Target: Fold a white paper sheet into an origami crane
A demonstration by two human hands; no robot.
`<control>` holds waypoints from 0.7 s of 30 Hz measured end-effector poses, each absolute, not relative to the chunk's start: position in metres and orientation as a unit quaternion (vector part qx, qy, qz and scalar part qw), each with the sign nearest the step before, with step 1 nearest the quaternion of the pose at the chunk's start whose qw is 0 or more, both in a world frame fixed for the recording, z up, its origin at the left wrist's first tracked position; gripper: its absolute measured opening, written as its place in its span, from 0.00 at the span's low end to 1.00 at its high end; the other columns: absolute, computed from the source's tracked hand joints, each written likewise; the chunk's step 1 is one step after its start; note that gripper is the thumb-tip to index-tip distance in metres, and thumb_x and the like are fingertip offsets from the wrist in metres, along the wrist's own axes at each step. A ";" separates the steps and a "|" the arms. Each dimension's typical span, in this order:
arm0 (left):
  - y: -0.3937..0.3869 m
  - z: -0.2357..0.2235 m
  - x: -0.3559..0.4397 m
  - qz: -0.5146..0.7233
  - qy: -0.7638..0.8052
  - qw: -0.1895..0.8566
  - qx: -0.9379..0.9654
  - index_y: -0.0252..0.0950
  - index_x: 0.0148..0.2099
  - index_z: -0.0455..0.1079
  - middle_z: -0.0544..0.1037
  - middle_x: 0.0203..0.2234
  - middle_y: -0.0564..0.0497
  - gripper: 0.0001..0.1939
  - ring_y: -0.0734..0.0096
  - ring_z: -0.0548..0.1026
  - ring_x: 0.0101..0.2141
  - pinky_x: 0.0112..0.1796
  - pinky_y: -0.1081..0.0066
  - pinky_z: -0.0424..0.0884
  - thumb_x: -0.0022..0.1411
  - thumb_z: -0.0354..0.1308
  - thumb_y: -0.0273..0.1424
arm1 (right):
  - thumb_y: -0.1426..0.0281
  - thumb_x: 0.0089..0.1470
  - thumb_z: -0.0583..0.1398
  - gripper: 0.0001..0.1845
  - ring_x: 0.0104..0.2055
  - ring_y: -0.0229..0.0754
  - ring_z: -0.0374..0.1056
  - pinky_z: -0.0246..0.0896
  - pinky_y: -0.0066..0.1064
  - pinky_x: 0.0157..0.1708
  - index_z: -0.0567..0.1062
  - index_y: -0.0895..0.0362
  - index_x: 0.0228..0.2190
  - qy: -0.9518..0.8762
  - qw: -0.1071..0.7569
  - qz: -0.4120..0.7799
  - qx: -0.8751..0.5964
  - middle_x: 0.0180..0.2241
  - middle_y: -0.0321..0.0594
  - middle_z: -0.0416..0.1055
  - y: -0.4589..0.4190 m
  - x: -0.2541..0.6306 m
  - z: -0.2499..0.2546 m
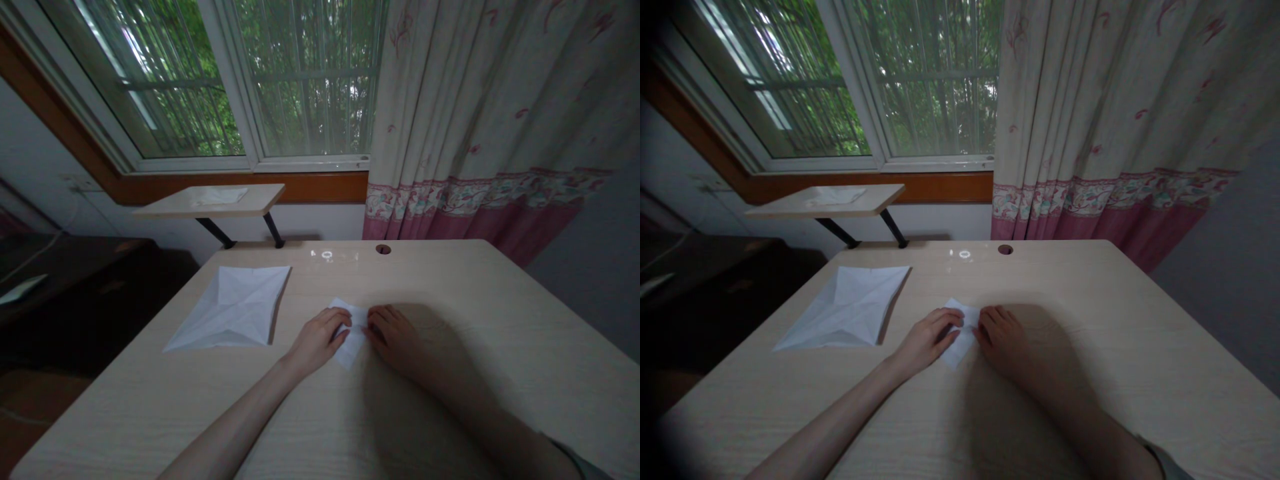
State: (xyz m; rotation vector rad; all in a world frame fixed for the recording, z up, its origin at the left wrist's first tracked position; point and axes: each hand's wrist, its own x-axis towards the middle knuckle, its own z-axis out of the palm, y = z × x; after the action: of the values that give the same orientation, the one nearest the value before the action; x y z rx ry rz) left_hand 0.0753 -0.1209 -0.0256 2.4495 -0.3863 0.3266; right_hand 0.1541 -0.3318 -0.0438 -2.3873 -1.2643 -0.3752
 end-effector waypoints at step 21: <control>-0.136 -0.027 0.077 0.137 -0.091 0.243 0.956 0.38 0.39 0.70 0.76 0.39 0.50 0.04 0.62 0.72 0.43 0.47 0.63 0.68 0.68 0.57 0.32 | 0.72 0.63 0.53 0.07 0.44 0.51 0.65 0.61 0.44 0.47 0.70 0.59 0.41 -0.417 0.092 -0.177 -0.887 0.42 0.49 0.71 -0.323 0.151 -0.059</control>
State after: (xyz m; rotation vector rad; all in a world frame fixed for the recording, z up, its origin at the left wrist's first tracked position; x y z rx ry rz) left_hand 0.0775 -0.1357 -0.0271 2.6130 -0.2496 0.3737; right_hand 0.1508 -0.3234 -0.0589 -2.6342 -1.2373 -0.5258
